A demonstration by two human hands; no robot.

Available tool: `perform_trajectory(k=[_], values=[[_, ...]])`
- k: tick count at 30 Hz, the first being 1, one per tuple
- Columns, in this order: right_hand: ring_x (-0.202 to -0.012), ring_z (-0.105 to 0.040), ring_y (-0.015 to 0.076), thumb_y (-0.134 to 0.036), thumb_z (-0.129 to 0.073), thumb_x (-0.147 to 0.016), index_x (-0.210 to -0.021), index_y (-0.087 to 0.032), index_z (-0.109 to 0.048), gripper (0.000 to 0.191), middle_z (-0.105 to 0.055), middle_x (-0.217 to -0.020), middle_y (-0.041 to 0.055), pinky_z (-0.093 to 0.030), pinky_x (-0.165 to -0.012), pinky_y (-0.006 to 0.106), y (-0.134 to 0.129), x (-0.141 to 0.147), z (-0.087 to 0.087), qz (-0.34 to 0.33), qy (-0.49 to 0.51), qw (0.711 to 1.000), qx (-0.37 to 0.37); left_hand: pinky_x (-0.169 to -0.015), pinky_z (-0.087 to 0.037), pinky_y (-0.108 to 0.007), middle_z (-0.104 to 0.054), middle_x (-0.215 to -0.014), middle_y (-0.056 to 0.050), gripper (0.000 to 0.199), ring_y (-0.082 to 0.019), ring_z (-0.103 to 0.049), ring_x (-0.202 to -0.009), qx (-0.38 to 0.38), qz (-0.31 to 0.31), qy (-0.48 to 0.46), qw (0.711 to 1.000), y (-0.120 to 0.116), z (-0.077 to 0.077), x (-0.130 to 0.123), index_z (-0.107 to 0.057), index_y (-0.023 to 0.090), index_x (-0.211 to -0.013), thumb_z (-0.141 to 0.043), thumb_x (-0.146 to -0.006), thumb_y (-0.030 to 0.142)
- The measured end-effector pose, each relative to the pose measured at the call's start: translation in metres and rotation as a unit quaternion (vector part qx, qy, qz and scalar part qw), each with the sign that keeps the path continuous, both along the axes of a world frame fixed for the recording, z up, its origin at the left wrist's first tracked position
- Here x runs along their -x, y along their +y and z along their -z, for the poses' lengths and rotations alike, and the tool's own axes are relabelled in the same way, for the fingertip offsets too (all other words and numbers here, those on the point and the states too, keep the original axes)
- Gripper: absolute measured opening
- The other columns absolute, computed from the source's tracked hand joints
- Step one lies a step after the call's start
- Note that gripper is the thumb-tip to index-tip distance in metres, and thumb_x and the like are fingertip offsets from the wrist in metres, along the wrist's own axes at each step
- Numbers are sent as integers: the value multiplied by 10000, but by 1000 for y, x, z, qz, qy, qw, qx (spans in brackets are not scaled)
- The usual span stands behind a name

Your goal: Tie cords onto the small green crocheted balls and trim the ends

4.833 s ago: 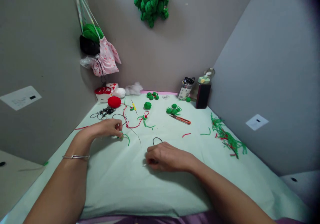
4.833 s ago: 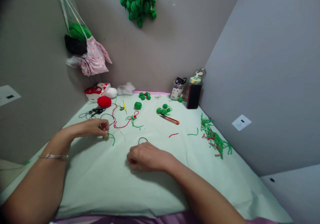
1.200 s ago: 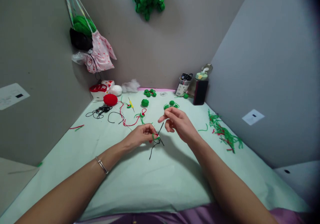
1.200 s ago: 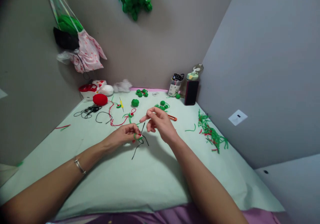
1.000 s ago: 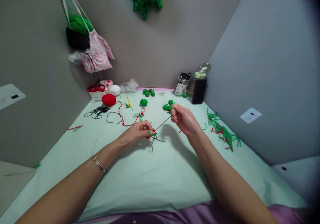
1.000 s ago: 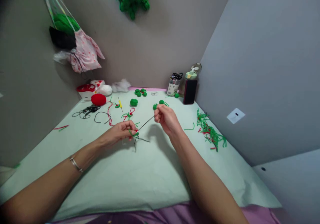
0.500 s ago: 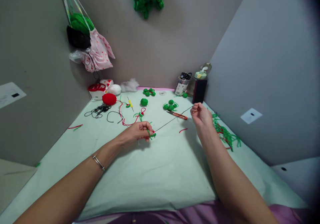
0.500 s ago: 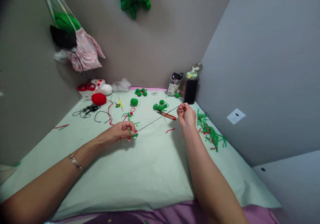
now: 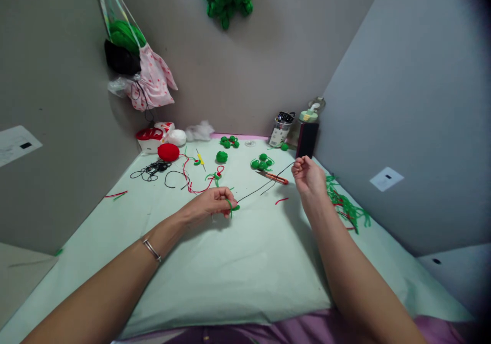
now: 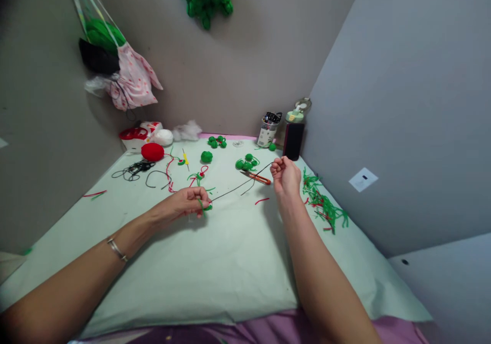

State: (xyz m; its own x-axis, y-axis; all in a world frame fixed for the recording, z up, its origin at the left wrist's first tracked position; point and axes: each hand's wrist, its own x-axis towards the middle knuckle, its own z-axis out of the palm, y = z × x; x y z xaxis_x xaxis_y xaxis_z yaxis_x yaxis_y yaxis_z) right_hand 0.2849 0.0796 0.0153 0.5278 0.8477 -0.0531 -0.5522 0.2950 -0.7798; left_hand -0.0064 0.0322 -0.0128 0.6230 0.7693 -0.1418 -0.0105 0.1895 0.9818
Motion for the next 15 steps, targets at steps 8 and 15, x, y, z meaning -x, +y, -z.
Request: perform_trajectory(k=[8, 15], values=[[-459, -491, 31, -178, -750, -702, -782, -139, -641, 141, -670, -704, 2, -333, -362, 106, -10, 23, -6, -95, -145, 983, -55, -619, -396, -240, -606, -804, 7, 231, -98, -523, -656, -26, -85, -52, 995, 7, 1, 0, -606, 190, -899, -733, -707, 201], [-431, -455, 18, -183, -727, -732, -805, -169, -611, 138, -632, -646, -43, -315, -358, 101, -4, -6, -4, 8, -79, 996, -36, -551, -369, -207, -556, -694, 32, 212, -93, -476, -618, -20, -178, -66, 982, 12, -2, 4, -604, 182, -828, -718, -650, 164]])
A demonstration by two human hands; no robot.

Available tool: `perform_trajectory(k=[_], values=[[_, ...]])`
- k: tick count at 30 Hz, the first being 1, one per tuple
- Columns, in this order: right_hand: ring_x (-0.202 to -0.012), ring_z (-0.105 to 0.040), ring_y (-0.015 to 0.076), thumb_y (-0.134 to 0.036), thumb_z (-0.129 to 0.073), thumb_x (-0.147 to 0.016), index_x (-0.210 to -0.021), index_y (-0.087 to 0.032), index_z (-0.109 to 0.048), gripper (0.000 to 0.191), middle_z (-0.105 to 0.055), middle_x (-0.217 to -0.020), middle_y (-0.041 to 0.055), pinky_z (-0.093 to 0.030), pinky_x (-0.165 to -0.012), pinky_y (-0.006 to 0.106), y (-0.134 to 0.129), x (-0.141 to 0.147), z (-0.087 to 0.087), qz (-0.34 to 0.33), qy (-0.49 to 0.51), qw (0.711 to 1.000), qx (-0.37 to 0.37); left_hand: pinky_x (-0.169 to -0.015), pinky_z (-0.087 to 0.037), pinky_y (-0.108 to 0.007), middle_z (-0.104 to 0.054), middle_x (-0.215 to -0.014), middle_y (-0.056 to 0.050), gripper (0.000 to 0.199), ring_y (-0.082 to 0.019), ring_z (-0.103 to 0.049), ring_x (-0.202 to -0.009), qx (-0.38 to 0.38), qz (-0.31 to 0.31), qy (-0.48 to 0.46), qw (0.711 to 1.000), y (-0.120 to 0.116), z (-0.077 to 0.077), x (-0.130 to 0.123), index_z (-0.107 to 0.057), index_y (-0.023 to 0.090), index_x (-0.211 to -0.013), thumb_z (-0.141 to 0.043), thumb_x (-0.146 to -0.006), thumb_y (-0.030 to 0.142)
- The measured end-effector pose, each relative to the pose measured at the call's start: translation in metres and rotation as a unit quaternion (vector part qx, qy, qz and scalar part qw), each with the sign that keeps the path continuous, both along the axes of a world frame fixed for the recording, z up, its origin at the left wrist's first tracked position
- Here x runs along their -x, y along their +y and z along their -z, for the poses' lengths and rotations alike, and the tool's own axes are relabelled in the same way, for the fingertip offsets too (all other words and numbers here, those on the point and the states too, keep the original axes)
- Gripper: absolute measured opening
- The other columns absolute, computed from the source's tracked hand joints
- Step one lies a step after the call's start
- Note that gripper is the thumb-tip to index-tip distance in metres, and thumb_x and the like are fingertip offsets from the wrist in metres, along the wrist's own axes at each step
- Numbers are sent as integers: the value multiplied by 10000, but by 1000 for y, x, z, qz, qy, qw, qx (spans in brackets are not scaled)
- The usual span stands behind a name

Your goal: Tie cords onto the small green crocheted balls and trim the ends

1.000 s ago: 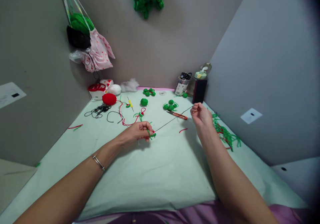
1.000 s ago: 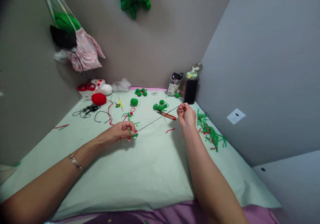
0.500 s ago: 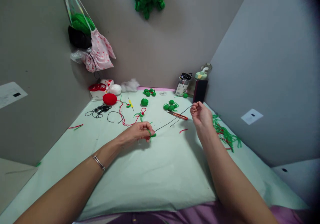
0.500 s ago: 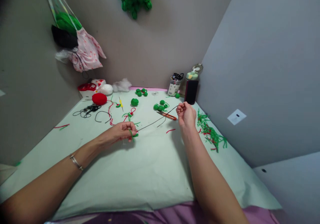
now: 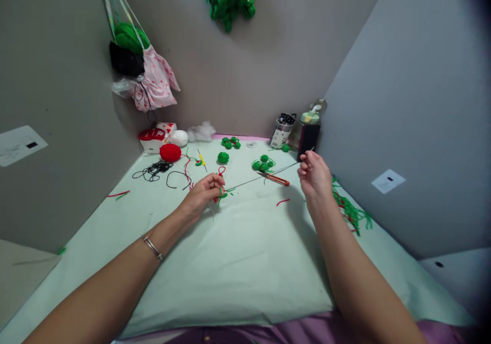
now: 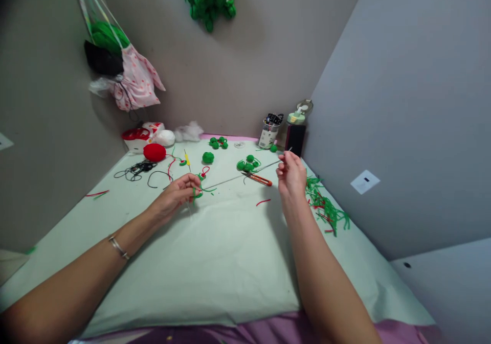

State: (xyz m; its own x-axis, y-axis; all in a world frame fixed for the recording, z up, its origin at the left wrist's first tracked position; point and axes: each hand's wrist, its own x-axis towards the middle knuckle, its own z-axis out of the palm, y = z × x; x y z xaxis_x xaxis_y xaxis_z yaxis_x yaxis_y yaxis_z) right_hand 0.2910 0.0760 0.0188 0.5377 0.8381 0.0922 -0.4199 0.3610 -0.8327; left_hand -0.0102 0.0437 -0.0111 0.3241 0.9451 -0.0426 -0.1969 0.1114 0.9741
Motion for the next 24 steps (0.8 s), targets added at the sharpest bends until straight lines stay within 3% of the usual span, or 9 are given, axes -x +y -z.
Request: perform_trajectory(k=[5, 7, 11, 13, 17, 20, 24], values=[[-424, -446, 13, -160, -668, -791, -796, -176, -588, 82, -606, -625, -57, -334, -379, 97, 2, -15, -5, 54, 39, 998, -12, -568, -382, -210, -550, -708, 37, 200, -85, -480, -616, -5, -15, -14, 1000, 2, 0, 4, -598, 181, -811, -742, -673, 181], [-409, -425, 14, -211, -707, -771, -822, -182, -611, 112, -579, -595, -68, -314, -368, 101, -1, -7, -7, 25, 6, 1000, -17, -615, -415, -220, -560, -738, 35, 204, -82, -502, -631, -3, -7, -24, 1000, 1, -1, 4, -607, 177, -829, -759, -698, 216], [-390, -344, 23, -310, -743, -741, -834, -175, -664, 182, -513, -515, -75, -237, -355, 127, -15, 33, -8, -100, -147, 984, -21, -728, -459, -243, -601, -832, 16, 211, -89, -556, -709, 9, -7, -55, 998, -2, -2, 2, -622, 169, -874, -758, -737, 255], [-413, -362, 46, -343, -718, -772, -838, -173, -688, 185, -491, -491, -67, -242, -376, 156, -26, 57, -6, -153, -265, 952, -15, -764, -463, -251, -613, -856, 11, 207, -92, -571, -735, 11, -8, -65, 998, -3, -4, 1, -623, 169, -891, -749, -749, 252], [-490, -408, 80, -357, -662, -826, -805, -167, -702, 196, -471, -510, -52, -300, -470, 211, -50, 92, 1, -230, -465, 855, -12, -757, -451, -248, -609, -833, 22, 224, -89, -575, -717, -3, -20, -54, 998, -5, -7, 0, -616, 165, -888, -759, -734, 242], [-497, -341, 79, -341, -606, -871, -820, -168, -706, 206, -437, -529, -56, -264, -491, 228, -61, 104, 6, -237, -562, 792, -18, -727, -439, -246, -613, -788, 25, 263, -99, -585, -703, -5, -36, -35, 999, -5, -7, -1, -607, 163, -906, -769, -716, 245], [-502, -333, 84, -312, -587, -877, -826, -172, -701, 187, -430, -528, -60, -276, -516, 230, -63, 108, 10, -217, -600, 770, -16, -729, -439, -256, -618, -771, 23, 260, -111, -591, -709, -17, -41, -25, 999, -5, -5, -2, -602, 167, -898, -764, -706, 238]])
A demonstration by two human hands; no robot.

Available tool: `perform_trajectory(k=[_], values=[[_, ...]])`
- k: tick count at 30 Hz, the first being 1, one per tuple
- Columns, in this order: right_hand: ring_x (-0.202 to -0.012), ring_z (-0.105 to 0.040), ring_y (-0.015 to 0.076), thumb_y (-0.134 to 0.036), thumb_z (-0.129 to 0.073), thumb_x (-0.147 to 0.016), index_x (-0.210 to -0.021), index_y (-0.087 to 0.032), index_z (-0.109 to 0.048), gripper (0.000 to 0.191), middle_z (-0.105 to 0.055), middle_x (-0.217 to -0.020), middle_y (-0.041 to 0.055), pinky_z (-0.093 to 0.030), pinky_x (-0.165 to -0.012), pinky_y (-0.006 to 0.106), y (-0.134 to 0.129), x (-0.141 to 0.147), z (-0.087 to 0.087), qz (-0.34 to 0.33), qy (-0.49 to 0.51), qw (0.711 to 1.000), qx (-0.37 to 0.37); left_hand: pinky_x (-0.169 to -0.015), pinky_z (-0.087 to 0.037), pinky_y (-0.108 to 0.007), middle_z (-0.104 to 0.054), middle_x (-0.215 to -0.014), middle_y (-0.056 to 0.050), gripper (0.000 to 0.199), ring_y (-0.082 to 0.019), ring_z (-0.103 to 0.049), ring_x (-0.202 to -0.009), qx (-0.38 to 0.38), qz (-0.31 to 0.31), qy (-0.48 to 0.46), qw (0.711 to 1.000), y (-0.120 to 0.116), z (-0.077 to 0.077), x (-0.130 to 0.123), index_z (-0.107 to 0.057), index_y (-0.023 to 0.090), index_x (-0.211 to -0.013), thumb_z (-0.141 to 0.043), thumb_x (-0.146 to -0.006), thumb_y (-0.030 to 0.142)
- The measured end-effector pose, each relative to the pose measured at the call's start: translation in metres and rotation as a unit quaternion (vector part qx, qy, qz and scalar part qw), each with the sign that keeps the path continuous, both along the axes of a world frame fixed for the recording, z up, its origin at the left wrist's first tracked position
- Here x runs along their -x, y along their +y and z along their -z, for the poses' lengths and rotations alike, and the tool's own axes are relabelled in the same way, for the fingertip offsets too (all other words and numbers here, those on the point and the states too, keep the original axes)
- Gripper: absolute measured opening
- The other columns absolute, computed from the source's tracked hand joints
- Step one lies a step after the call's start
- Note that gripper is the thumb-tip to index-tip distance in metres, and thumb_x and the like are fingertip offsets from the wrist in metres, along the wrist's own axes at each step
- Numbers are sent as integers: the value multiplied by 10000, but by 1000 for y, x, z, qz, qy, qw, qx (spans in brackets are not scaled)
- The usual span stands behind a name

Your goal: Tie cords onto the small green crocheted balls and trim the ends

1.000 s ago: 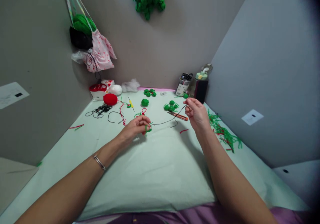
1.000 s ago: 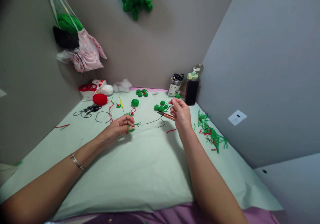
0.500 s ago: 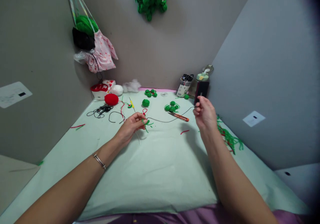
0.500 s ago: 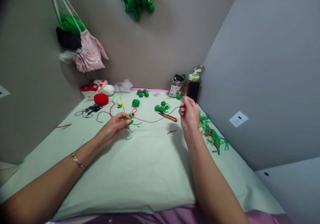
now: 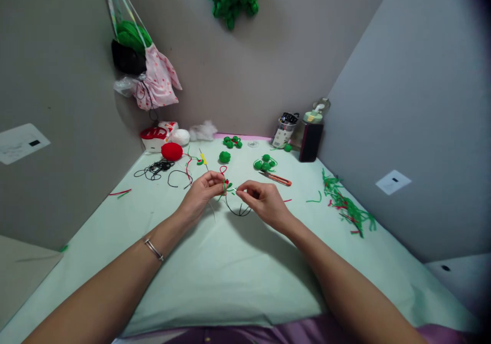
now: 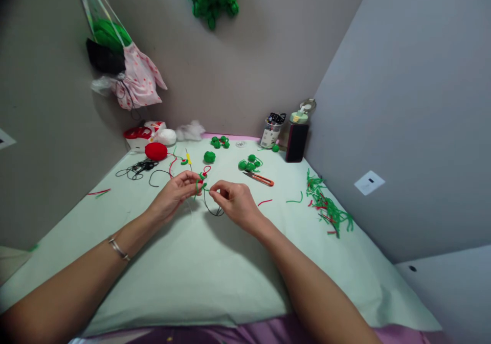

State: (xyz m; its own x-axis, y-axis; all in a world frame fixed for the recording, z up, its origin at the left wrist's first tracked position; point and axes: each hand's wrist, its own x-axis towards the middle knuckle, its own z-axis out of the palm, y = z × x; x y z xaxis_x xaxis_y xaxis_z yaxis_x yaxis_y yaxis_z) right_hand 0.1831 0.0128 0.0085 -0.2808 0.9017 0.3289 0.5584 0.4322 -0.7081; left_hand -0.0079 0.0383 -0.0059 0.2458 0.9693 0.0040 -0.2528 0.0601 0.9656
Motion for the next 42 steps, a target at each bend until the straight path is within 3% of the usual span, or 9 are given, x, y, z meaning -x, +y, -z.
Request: perform_trajectory(k=[10, 20, 33, 42], values=[[-502, -343, 92, -282, -566, -862, -780, -182, -681, 173, -449, -524, -55, -287, -521, 230, 0, 2, -1, 20, -20, 999, 16, -732, -462, -284, -622, -770, 15, 214, -123, -591, -698, -28, -1, 28, 999, -2, 3, -1, -609, 176, -846, -746, -692, 233], [-493, -423, 100, -231, -548, -835, -729, -185, -652, 155, -512, -517, -38, -308, -518, 223, -2, 7, 0, 45, -13, 997, 59, -697, -459, -263, -597, -786, 12, 154, -124, -559, -730, -118, -32, 107, 987, -9, 6, -9, -589, 188, -777, -721, -699, 201], [-469, -434, 98, -272, -567, -848, -758, -180, -667, 163, -516, -498, -41, -317, -499, 224, -5, 10, -4, 55, 36, 996, 54, -770, -485, -297, -601, -810, 11, 171, -134, -617, -750, -112, -21, 55, 992, -7, 4, -8, -567, 182, -849, -703, -766, 246], [-477, -445, 98, -252, -552, -836, -739, -183, -657, 159, -534, -512, -35, -318, -504, 224, -7, 11, -4, 60, 21, 995, 72, -745, -477, -295, -604, -789, 9, 159, -136, -612, -739, -118, -21, 76, 990, -7, 4, -8, -566, 184, -843, -695, -763, 234]])
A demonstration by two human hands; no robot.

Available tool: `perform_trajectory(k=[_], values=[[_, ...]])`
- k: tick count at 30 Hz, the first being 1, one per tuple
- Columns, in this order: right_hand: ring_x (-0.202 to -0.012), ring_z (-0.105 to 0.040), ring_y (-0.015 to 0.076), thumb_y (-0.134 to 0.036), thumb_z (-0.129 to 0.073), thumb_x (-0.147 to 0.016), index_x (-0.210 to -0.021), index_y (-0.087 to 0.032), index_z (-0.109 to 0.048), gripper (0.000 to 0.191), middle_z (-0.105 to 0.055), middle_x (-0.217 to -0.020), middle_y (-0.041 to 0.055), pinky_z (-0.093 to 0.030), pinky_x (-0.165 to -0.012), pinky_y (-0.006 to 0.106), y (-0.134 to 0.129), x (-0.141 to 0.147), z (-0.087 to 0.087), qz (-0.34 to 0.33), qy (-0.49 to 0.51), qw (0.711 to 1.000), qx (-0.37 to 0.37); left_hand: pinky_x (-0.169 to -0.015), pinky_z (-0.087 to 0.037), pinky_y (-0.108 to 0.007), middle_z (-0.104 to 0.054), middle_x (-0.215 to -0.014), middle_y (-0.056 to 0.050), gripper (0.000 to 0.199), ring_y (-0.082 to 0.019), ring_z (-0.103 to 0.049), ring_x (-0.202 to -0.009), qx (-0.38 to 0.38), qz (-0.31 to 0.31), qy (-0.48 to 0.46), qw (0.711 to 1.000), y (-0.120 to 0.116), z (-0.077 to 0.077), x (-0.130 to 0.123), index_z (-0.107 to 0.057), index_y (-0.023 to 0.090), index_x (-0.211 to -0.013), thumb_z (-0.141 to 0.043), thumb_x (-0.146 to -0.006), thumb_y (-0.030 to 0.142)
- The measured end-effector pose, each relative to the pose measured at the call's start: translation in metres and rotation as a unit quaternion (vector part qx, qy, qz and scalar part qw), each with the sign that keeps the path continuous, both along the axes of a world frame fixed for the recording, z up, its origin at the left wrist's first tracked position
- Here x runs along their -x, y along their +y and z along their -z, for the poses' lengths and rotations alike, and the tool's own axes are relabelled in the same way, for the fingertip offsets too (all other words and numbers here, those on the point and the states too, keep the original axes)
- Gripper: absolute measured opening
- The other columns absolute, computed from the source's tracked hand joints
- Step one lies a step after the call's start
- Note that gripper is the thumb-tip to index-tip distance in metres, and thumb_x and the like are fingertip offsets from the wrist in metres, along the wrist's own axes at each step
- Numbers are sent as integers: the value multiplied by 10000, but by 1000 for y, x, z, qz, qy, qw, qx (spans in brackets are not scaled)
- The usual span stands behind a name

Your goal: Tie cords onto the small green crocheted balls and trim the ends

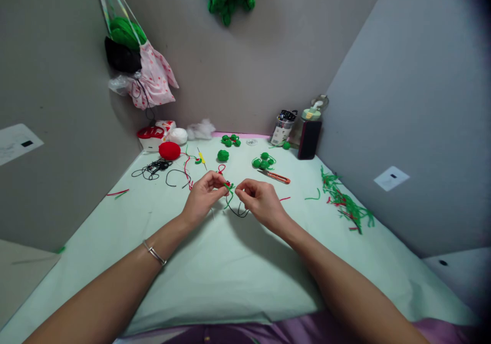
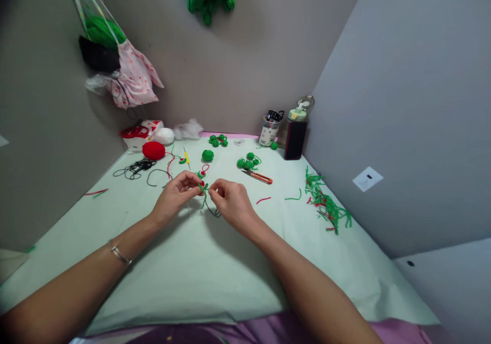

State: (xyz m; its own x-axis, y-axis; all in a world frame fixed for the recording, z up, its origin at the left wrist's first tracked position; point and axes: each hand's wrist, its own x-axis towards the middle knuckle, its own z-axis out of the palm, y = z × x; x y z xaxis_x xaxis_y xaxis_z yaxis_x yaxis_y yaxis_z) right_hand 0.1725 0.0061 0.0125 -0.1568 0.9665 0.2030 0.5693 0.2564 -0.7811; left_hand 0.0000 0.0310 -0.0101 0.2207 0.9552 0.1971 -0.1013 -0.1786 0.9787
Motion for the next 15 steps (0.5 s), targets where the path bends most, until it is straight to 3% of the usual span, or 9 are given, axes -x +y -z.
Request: perform_trajectory(k=[8, 15], values=[[-486, -472, 100, -213, -530, -810, -716, -177, -640, 149, -551, -516, -30, -316, -507, 221, 1, 0, 0, -3, -10, 1000, 21, -666, -478, -253, -590, -819, 6, 135, -122, -566, -750, -30, -24, 42, 998, 0, 8, -2, -566, 191, -833, -676, -754, 196], [-490, -477, 101, -224, -523, -819, -736, -178, -644, 154, -558, -523, -29, -318, -506, 222, 1, -1, 1, -8, -10, 1000, 23, -668, -485, -260, -588, -798, 5, 136, -124, -571, -744, -25, -27, 41, 998, 1, 6, -1, -563, 182, -823, -669, -737, 185]])
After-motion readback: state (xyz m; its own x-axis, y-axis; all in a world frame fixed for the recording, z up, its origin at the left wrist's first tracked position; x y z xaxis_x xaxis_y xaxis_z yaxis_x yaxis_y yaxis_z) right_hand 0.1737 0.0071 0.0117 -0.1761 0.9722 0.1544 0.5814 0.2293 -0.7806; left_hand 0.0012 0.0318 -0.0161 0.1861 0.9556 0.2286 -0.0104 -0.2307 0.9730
